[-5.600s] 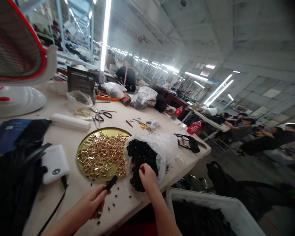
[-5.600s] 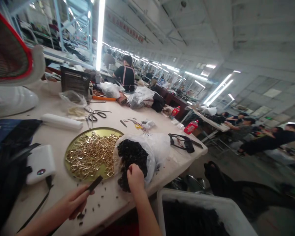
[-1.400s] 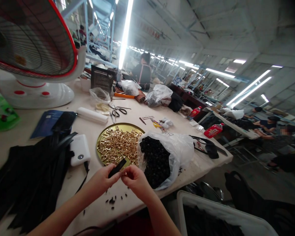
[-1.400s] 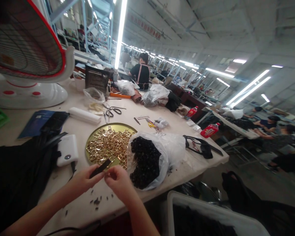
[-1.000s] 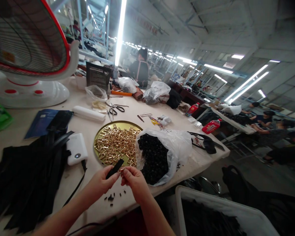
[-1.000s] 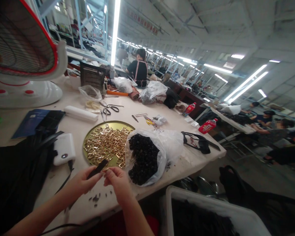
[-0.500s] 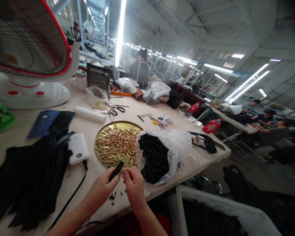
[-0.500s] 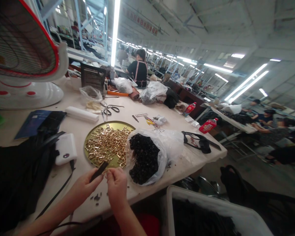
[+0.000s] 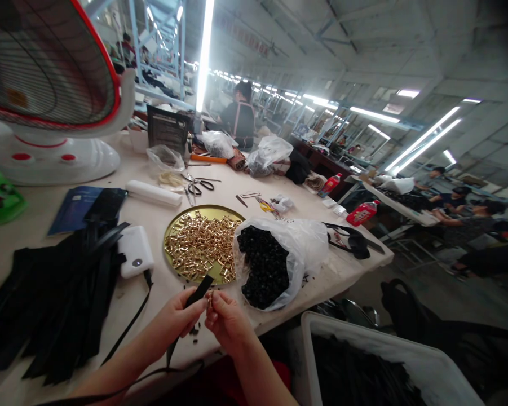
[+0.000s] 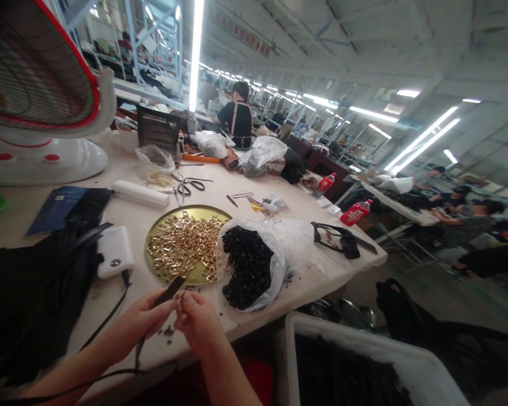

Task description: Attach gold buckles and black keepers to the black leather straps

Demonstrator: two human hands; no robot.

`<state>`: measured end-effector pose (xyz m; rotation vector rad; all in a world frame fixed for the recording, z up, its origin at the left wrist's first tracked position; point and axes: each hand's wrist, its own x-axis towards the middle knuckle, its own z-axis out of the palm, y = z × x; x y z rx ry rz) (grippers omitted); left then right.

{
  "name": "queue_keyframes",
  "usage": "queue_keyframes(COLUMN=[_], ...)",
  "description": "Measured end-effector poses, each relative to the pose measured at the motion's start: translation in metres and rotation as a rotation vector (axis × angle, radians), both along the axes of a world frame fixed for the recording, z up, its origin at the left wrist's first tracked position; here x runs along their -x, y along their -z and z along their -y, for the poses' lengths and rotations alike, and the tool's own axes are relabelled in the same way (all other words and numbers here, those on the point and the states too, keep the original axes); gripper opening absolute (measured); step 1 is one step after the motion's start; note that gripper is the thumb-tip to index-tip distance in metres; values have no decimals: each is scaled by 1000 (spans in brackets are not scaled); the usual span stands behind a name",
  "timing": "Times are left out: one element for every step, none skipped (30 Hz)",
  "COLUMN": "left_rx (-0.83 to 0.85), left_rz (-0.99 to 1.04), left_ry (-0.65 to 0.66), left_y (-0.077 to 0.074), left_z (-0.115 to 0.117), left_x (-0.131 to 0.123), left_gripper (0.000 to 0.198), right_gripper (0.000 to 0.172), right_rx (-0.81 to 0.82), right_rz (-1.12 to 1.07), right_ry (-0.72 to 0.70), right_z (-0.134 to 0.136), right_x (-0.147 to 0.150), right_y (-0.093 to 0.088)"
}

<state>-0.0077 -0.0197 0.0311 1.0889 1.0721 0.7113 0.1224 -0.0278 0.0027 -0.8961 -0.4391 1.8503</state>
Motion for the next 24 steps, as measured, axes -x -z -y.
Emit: queue_keyframes(left_rx=[-8,-14,-14,-12,-7,-1,2,4,4,3,1,-2,-5,-7,-8,-9,-8,-6,-4,-7,-15,-25,-38,-50], left_rz=[-21,-38,-50,-57,-61,-65,-67,-64,-54,-39,-22,-8,2,4,0,-11,-25,-43,-66,-92,-118,-144,-168,-192], left_ry=[-1,-1,1,2,3,1,-1,-1,3,11,21,30,35,34,26,10,-9,-27,-40,-48,-49,-49,-53,-69], left_y=[0,-1,-1,-2,-2,-2,-3,-3,-3,-4,-5,-6,-6,-7,-7,-7,-7,-6,-6,-5,-4,-4,-4,-4], left_z=[0,-1,-1,-2,-3,-3,-3,-3,-3,-3,-3,-2,-2,-2,-2,-2,-2,-3,-4,-5,-5,-6,-7,-7], left_x=[-1,-1,-2,-2,-3,-3,-3,-3,-3,-3,-3,-3,-3,-3,-3,-3,-3,-3,-4,-4,-5,-5,-5,-6], left_gripper=[31,32,32,33,33,33,33,32,32,32,31,31,31,31,31,31,31,31,31,31,31,30,30,29], right_gripper=[27,28,28,27,26,25,25,25,25,26,27,27,27,27,26,25,24,24,24,24,24,24,24,23], right_rx=[-44,-89,-131,-172,-211,-246,-271,-277,-258,-218,-165,-112,-69,-41,-32,-39,-60,-90,-124,-160,-198,-236,-276,-316], right_rz=[53,113,181,256,335,410,467,485,453,377,278,178,92,34,10,15,45,98,169,251,336,419,499,575], right_ry=[10,17,24,30,36,46,54,53,40,17,-10,-34,-48,-51,-46,-38,-28,-17,-5,8,21,34,49,65], right_z=[0,-1,-1,-2,-3,-3,-4,-4,-5,-5,-5,-5,-5,-5,-5,-5,-6,-6,-7,-7,-8,-8,-8,-8], right_x=[-1,-2,-4,-5,-7,-8,-9,-10,-10,-10,-9,-9,-8,-7,-6,-6,-6,-6,-6,-7,-7,-7,-7,-7], right_y=[0,0,0,0,0,0,-1,-2,-3,-4,-5,-6,-6,-6,-6,-6,-5,-4,-4,-4,-3,-3,-3,-3])
